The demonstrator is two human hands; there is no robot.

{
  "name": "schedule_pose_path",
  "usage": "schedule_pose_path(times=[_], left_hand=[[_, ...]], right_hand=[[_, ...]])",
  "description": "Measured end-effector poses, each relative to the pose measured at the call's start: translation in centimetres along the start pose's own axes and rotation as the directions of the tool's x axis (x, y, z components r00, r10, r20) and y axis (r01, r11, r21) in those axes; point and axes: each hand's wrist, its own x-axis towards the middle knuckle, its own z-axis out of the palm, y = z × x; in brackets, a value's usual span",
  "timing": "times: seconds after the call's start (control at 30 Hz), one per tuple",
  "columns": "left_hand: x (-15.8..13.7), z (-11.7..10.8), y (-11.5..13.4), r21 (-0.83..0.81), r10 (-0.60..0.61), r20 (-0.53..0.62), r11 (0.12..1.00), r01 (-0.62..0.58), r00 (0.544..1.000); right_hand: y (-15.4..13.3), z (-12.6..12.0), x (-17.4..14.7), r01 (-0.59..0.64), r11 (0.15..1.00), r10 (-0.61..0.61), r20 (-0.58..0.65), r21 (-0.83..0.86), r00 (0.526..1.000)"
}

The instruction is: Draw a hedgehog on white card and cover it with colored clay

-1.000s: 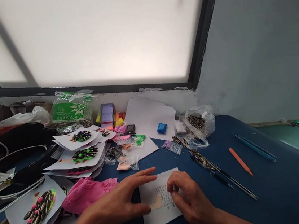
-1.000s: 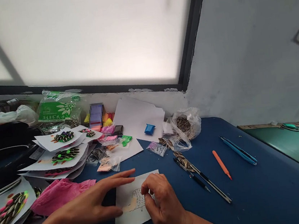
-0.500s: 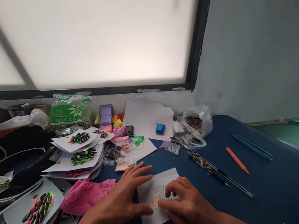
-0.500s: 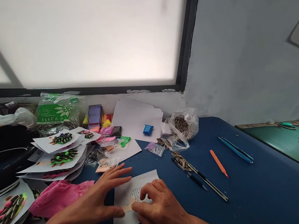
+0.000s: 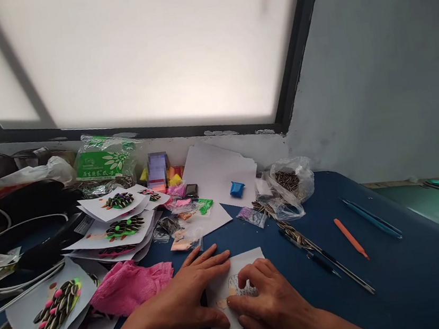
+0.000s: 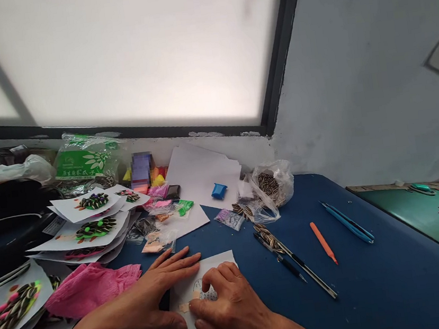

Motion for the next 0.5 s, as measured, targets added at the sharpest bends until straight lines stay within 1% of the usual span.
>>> schedule_pose_path(times=[0.13,0.23,0.3,0.43,0.5], left_hand=[[-0.01,-0.18,0.39,0.016,-0.019,0.005,1.000,0.019,1.000],[-0.01,-0.29,0.57,0.031,-0.042,0.026,0.999,0.041,0.999],[0.01,-0.34,0.65,0.039,-0.050,0.034,0.998,0.049,0.998],[0.06,-0.35,0.67,0.038,-0.042,0.019,0.998,0.041,0.999],[0.03,-0.34,0.60,0.039,-0.030,0.015,0.999,0.029,0.999]], right_hand=[[0.03,-0.24,-0.06,-0.021,0.999,0.021,0.008,0.044,1.000],[0.01,-0.52,-0.19,-0.038,0.995,0.040,-0.019,0.091,0.999],[-0.03,-0.61,-0.20,-0.044,0.995,0.046,-0.025,0.088,0.999],[-0.19,-0.49,-0.02,-0.025,0.999,0.023,0.053,0.035,0.998],[-0.24,-0.49,0.03,-0.024,0.999,0.022,0.059,0.035,0.998]])
